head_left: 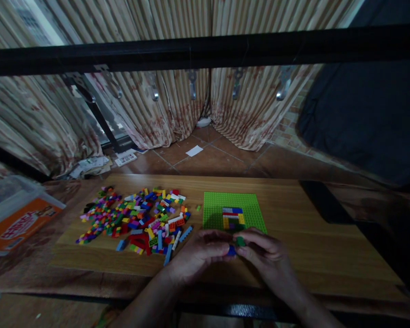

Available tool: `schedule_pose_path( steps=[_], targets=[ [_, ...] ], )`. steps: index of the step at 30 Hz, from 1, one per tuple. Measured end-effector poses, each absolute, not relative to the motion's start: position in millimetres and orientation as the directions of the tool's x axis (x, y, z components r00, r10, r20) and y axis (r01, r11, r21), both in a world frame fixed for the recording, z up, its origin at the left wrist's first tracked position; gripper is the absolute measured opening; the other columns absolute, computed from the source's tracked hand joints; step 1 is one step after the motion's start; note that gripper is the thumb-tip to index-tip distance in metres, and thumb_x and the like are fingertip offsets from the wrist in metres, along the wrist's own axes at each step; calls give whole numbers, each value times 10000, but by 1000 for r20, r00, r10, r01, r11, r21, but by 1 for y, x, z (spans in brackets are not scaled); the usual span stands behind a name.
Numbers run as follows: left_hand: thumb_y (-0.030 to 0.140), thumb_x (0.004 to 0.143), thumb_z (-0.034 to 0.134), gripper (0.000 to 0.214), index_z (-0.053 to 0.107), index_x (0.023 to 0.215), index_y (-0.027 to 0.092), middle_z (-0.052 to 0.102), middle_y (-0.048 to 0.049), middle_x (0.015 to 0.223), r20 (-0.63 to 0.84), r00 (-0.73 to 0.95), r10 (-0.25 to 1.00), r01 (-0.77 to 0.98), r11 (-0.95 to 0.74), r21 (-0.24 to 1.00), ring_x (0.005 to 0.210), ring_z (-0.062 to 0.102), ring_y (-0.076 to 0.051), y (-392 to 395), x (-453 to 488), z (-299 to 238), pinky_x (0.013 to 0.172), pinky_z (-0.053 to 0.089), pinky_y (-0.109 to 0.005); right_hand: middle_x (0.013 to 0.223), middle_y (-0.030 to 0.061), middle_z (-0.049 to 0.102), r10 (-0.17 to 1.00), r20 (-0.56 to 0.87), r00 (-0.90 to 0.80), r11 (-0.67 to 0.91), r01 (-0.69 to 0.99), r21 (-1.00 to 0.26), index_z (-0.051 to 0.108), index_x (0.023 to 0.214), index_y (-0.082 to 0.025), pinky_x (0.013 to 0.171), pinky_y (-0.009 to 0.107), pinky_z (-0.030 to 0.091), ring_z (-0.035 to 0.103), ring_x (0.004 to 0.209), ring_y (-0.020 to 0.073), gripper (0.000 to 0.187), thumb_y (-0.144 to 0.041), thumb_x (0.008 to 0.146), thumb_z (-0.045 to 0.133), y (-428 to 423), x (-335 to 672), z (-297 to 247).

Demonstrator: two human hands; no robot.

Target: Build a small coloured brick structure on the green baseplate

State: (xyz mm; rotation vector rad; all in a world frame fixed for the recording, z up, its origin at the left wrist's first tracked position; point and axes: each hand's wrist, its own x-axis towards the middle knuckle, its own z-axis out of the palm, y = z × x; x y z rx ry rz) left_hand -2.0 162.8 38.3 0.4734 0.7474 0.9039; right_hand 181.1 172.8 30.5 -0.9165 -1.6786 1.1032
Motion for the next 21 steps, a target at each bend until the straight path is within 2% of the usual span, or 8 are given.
schedule_pose_path(
  steps=[2, 5, 7, 9, 11, 16, 21],
  targets=[
    [212, 604, 840, 359, 710, 920, 101, 679, -82, 903, -382, 393, 836, -521, 545, 657, 831, 644, -171, 164, -2, 40, 811, 508, -312, 831, -2, 689, 939, 233, -252, 263, 92, -960, 712, 951, -266, 649, 232, 529, 643, 721, 127, 150, -298, 806, 698, 179, 187, 28],
    [249, 665, 793, 330, 704, 951, 108, 669, -76, 877, -432, 293, 853, -495, 522, 695, 796, 635, -158, 168, -6, 40, 744, 518, -293, 738, -9, 664, 982, 152, -109, 171, 196, -966, 698, 1045, -249, 576, 242, 522, 602, 593, 118, 267, -361, 803, 689, 195, 198, 22],
    [270, 709, 738, 301, 700, 961, 110, 666, -83, 886, -462, 205, 863, -468, 501, 728, 775, 636, -162, 172, -9, 39, 689, 520, -286, 858, 24, 688, 982, 186, -44, 190, 319, -928, 692, 1079, -238, 669, 292, 543, 637, 717, 155, 323, -385, 792, 692, 208, 205, 17],
    [276, 734, 680, 275, 693, 956, 115, 662, -83, 877, -481, 149, 864, -443, 493, 749, 755, 642, -167, 176, -12, 37, 655, 518, -286, 1002, 58, 686, 966, 240, -93, 256, 421, -870, 696, 1073, -233, 787, 346, 537, 645, 892, 198, 294, -384, 826, 647, 219, 208, 13],
    [287, 740, 640, 256, 685, 932, 123, 647, -64, 821, -495, 103, 863, -401, 492, 773, 700, 638, -156, 180, -14, 34, 609, 505, -269, 1036, 71, 674, 945, 278, -175, 328, 487, -809, 690, 1087, -229, 837, 373, 524, 632, 954, 211, 272, -354, 869, 584, 226, 206, 10],
    [291, 721, 656, 224, 687, 887, 143, 622, -20, 730, -469, 35, 882, -171, 468, 867, 587, 583, -108, 185, -7, 30, 514, 413, -207, 981, 71, 649, 898, 281, -338, 433, 569, -699, 672, 1117, -219, 830, 366, 524, 623, 907, 197, 277, -223, 897, 502, 228, 192, 6],
    [266, 731, 639, 272, 692, 980, 169, 596, 19, 653, -403, 69, 913, -41, 406, 913, 560, 547, -111, 189, -3, 19, 516, 379, -220, 1013, 81, 641, 885, 292, -362, 463, 621, -633, 673, 1106, -204, 858, 393, 517, 607, 945, 215, 286, -177, 882, 497, 226, 189, -1]
  ],
)
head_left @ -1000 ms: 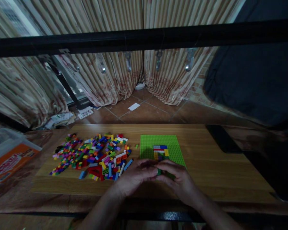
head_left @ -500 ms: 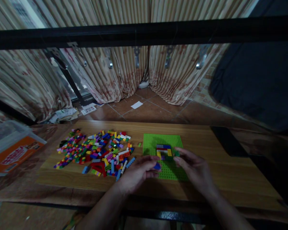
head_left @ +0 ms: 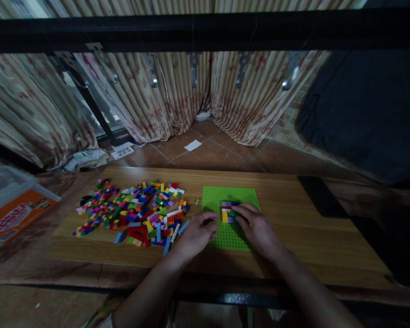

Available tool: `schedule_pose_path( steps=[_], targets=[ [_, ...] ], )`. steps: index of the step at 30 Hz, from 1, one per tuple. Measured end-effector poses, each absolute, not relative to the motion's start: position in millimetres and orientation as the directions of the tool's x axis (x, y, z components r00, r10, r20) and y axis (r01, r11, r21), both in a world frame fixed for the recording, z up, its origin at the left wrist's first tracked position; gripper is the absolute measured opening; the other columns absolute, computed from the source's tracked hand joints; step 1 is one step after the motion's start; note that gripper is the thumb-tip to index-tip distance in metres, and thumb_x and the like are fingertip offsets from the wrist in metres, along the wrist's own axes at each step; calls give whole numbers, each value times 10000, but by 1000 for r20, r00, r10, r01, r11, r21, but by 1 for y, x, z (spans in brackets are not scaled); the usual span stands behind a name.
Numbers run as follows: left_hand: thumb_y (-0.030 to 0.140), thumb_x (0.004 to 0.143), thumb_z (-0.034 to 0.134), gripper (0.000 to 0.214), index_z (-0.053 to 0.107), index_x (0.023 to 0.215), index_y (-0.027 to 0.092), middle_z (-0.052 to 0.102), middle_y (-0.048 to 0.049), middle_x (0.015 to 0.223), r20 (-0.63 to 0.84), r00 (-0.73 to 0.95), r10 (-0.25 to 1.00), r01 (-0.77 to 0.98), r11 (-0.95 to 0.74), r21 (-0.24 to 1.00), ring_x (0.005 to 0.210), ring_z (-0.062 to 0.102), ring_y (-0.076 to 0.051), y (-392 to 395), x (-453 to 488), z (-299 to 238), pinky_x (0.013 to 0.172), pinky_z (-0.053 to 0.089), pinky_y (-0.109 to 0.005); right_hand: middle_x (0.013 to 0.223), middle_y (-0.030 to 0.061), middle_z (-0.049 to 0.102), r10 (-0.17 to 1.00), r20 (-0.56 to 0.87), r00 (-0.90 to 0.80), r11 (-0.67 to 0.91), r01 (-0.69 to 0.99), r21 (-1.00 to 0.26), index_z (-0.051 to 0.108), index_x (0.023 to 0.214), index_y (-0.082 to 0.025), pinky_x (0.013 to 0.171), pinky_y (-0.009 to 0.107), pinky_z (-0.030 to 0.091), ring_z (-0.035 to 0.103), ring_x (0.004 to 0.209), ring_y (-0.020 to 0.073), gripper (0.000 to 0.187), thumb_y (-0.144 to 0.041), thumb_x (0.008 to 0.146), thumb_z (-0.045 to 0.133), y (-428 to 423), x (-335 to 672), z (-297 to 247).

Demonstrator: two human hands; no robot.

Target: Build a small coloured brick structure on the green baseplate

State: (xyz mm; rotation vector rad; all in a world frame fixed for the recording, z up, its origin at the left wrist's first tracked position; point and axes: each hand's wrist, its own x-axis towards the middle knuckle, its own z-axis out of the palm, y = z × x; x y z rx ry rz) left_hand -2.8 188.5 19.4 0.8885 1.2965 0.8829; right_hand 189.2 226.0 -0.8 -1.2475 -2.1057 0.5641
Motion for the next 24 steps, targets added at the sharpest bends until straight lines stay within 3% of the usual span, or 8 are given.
schedule_pose_path(
  steps=[4, 7, 12, 15, 20, 24],
  targets=[
    [264, 750, 638, 373, 664, 1112, 179, 617, 22, 684, -348, 100, 932, 9, 349, 937, 572, 554, -112, 189, -3, 10, 546, 390, -225, 1019, 70, 642, 875, 311, -370, 482, 620, -620, 674, 1097, -218, 866, 391, 515, 608, 940, 208, 284, -167, 878, 502, 226, 189, -4],
    [270, 757, 652, 349, 666, 1094, 183, 634, 15, 701, -361, 82, 929, -21, 364, 931, 590, 574, -116, 189, -1, 11, 548, 403, -221, 1011, 71, 650, 879, 315, -359, 477, 613, -630, 678, 1089, -224, 860, 393, 517, 615, 936, 210, 271, -185, 881, 509, 226, 188, -2],
    [255, 773, 644, 285, 650, 1030, 132, 690, -79, 898, -457, 99, 884, -440, 451, 777, 778, 656, -158, 188, -1, 27, 726, 499, -271, 983, 67, 665, 890, 334, -310, 455, 582, -673, 667, 1104, -227, 826, 379, 530, 633, 917, 208, 257, -243, 883, 536, 223, 188, 10],
    [209, 771, 612, 273, 644, 1030, 128, 695, -108, 964, -457, 72, 887, -568, 413, 712, 856, 666, -181, 188, -6, 34, 819, 503, -314, 981, 57, 676, 877, 356, -322, 479, 539, -693, 658, 1109, -249, 780, 357, 544, 645, 885, 200, 253, -286, 879, 560, 217, 185, 13],
    [103, 704, 603, 322, 653, 1022, 132, 688, -105, 1037, -376, -30, 926, -578, 291, 762, 958, 651, -200, 188, -16, 33, 943, 460, -363, 993, 51, 686, 798, 389, -460, 594, 496, -633, 650, 1069, -262, 789, 351, 548, 652, 897, 198, 217, -235, 862, 589, 199, 172, 5],
    [119, 671, 673, 341, 654, 1010, 146, 669, -85, 1051, -303, -73, 950, -497, 228, 837, 983, 637, -214, 188, -23, 34, 933, 463, -372, 940, 54, 679, 754, 380, -536, 646, 499, -577, 631, 1030, -241, 778, 351, 549, 646, 875, 199, 192, -166, 864, 571, 185, 155, -3]
  ],
)
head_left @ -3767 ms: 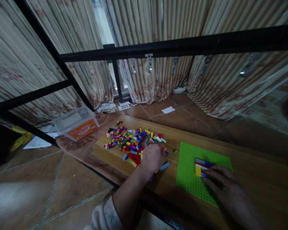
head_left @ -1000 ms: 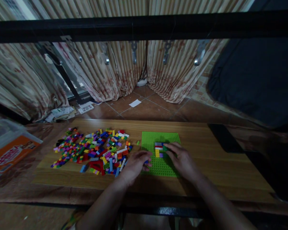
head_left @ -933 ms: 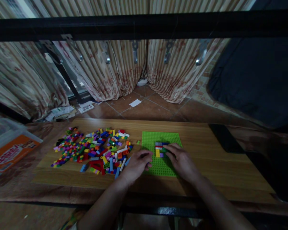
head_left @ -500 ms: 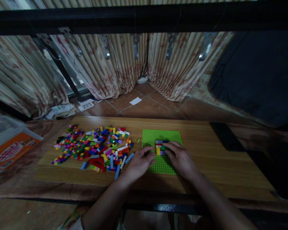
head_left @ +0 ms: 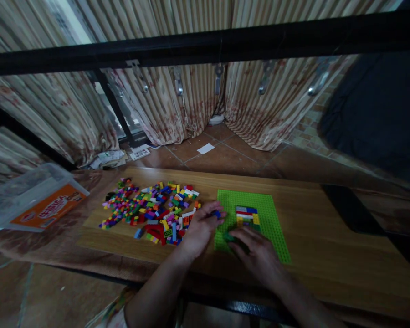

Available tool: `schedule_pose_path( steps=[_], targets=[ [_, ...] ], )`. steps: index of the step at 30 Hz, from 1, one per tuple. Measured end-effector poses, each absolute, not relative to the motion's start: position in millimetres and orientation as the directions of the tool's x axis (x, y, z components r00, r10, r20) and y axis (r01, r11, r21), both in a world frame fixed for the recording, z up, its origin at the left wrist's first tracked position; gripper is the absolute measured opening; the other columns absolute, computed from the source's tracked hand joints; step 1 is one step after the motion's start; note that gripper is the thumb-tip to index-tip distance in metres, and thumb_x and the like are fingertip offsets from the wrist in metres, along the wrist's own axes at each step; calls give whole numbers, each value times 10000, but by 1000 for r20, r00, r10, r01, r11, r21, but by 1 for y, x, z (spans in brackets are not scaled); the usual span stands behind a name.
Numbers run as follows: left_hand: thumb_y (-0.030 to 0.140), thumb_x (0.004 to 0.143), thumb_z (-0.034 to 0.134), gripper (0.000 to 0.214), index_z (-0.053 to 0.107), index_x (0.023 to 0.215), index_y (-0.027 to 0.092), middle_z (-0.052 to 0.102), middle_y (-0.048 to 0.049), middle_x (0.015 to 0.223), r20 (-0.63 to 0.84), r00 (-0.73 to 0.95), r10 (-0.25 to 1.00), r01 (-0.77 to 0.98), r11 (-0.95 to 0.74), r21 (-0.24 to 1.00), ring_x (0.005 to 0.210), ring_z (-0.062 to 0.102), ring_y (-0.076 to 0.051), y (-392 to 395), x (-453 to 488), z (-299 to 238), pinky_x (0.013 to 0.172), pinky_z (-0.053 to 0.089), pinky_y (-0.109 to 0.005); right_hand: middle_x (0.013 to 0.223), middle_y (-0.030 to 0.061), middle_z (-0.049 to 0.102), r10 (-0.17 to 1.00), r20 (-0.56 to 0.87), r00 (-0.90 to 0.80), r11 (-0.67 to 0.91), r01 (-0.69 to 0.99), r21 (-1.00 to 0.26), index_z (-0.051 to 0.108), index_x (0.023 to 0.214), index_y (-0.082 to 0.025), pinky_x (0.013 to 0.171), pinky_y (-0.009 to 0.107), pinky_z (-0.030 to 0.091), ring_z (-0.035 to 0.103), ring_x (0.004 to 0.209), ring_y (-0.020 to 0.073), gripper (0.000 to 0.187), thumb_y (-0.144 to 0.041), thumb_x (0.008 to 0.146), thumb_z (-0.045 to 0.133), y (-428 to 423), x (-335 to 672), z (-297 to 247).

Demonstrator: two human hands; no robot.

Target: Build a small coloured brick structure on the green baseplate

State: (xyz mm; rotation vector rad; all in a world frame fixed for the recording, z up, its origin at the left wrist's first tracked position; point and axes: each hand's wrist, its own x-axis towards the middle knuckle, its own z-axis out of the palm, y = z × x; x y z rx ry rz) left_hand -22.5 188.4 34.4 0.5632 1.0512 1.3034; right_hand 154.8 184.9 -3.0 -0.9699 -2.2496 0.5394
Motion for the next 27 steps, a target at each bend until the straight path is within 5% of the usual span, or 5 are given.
schedule_pose_path(
  steps=[7, 13, 19, 23, 27],
  targets=[
    [195, 686, 739, 410, 614, 1075, 163, 656, -90, 1056, -261, -18, 965, -334, 240, 911, 963, 634, -214, 190, -23, 34, 851, 502, -359, 917, 62, 680, 729, 428, -534, 684, 541, -490, 639, 966, -222, 778, 375, 536, 631, 881, 219, 147, -166, 831, 632, 170, 132, -19],
    [221, 723, 707, 388, 600, 1092, 174, 659, -41, 883, -284, -38, 958, -280, 262, 924, 845, 648, -196, 192, -17, 26, 775, 523, -338, 898, 53, 667, 753, 462, -469, 658, 501, -563, 633, 928, -223, 757, 337, 528, 625, 849, 191, 72, -201, 876, 589, 172, 137, -4],
    [203, 768, 624, 342, 633, 1110, 188, 651, -52, 980, -269, 54, 962, -268, 273, 924, 894, 620, -194, 191, -15, 25, 825, 504, -340, 1054, 78, 648, 816, 493, -302, 574, 532, -623, 597, 1100, -231, 862, 348, 523, 615, 994, 196, 204, -196, 916, 517, 180, 146, 11],
    [187, 781, 604, 392, 625, 1171, 217, 659, -56, 1043, -214, 162, 963, -229, 248, 941, 1000, 596, -214, 187, -10, 23, 897, 472, -358, 1179, 93, 618, 794, 487, -364, 607, 531, -592, 537, 1248, -240, 923, 392, 511, 580, 1101, 216, 335, -210, 914, 529, 183, 150, 8],
    [214, 830, 564, 432, 578, 1261, 234, 666, -59, 1086, -109, 244, 964, -110, 139, 984, 1042, 594, -214, 184, -9, 19, 937, 446, -345, 1088, 70, 662, 754, 504, -420, 657, 498, -566, 578, 1186, -258, 847, 383, 534, 615, 1001, 212, 280, -203, 915, 533, 184, 152, 2]
  ],
)
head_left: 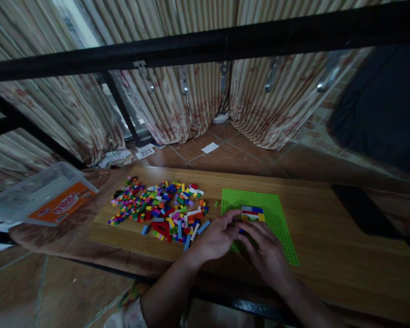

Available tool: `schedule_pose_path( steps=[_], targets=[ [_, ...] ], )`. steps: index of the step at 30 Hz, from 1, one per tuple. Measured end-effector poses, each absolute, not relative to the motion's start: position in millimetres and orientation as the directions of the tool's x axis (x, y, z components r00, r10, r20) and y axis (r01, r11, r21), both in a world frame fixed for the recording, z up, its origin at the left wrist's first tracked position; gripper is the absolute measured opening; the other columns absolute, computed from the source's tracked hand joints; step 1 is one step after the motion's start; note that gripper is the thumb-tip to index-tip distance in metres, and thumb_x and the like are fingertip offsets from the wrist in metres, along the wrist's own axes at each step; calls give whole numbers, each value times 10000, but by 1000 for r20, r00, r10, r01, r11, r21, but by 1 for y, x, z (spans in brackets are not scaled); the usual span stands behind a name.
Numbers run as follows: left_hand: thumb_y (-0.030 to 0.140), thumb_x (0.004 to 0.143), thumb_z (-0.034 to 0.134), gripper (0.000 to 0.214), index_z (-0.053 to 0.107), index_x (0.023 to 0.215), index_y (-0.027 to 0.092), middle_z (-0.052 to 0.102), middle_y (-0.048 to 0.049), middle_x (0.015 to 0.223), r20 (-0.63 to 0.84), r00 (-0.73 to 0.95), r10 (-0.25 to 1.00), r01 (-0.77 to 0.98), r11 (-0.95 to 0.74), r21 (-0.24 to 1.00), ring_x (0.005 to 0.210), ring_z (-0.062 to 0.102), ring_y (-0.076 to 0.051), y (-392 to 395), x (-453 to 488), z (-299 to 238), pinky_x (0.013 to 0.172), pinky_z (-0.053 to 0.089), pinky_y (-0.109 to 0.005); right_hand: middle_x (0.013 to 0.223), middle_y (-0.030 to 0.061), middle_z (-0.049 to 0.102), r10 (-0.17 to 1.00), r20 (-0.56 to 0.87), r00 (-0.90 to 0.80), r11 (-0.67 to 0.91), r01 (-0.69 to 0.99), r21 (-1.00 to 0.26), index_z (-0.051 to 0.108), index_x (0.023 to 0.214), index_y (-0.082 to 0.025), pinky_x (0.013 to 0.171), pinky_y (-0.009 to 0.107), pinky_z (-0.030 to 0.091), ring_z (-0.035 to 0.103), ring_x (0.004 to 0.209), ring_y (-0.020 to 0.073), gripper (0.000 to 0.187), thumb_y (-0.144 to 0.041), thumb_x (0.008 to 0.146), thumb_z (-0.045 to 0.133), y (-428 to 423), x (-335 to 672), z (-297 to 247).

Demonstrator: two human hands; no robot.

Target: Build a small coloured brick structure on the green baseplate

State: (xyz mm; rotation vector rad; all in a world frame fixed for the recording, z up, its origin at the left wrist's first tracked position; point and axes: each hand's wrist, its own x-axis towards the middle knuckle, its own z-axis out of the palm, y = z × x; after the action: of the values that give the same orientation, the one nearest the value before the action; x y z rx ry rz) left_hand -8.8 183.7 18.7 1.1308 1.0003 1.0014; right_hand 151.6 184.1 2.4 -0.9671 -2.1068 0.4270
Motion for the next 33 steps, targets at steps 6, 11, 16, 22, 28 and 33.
schedule_pose_path(
  steps=[6, 11, 16, 22, 28, 33],
  targets=[
    [364, 802, 632, 485, 555, 1256, 211, 635, -86, 1111, -37, 130, 991, 411, -20, 911, 878, 617, -219, 172, -26, 36, 811, 496, -351, 1083, 64, 669, 810, 482, -333, 582, 550, -598, 610, 1130, -244, 862, 375, 530, 638, 992, 208, 230, -304, 921, 536, 189, 161, -2],
    [362, 756, 679, 376, 616, 1088, 198, 590, -76, 1138, 38, 265, 963, 783, -238, 575, 1041, 556, -246, 157, -35, 41, 896, 480, -362, 1100, 40, 677, 830, 451, -328, 553, 586, -592, 620, 1106, -249, 878, 336, 528, 654, 1002, 191, 232, -356, 924, 523, 190, 163, -4],
    [199, 840, 549, 231, 630, 1056, 200, 603, -68, 1088, -12, 373, 928, 803, -317, 504, 1023, 566, -208, 156, -34, 25, 866, 484, -316, 1046, 39, 686, 769, 492, -409, 636, 576, -514, 616, 1099, -233, 817, 275, 548, 674, 939, 162, 211, -312, 933, 512, 185, 158, -9],
    [238, 868, 538, 166, 650, 980, 189, 620, -61, 1033, -9, 387, 922, 768, -317, 556, 983, 586, -196, 158, -35, 22, 846, 480, -297, 1039, 43, 687, 745, 507, -434, 660, 589, -466, 615, 1089, -232, 811, 276, 556, 680, 923, 162, 210, -320, 939, 497, 184, 156, -14],
    [254, 862, 531, 158, 645, 951, 190, 637, -63, 993, -11, 192, 981, 848, -160, 505, 918, 609, -189, 160, -54, 40, 806, 490, -286, 1035, 30, 695, 731, 492, -473, 679, 570, -462, 608, 1099, -256, 816, 281, 557, 680, 933, 163, 220, -343, 946, 476, 182, 159, -21],
    [207, 855, 514, 163, 633, 963, 183, 652, -79, 1029, 69, -106, 992, 900, 66, 431, 919, 632, -192, 170, -87, 51, 820, 499, -291, 1001, 20, 706, 717, 517, -467, 692, 562, -452, 629, 1068, -257, 824, 295, 540, 681, 920, 173, 247, -401, 939, 476, 178, 152, -25]
  ],
)
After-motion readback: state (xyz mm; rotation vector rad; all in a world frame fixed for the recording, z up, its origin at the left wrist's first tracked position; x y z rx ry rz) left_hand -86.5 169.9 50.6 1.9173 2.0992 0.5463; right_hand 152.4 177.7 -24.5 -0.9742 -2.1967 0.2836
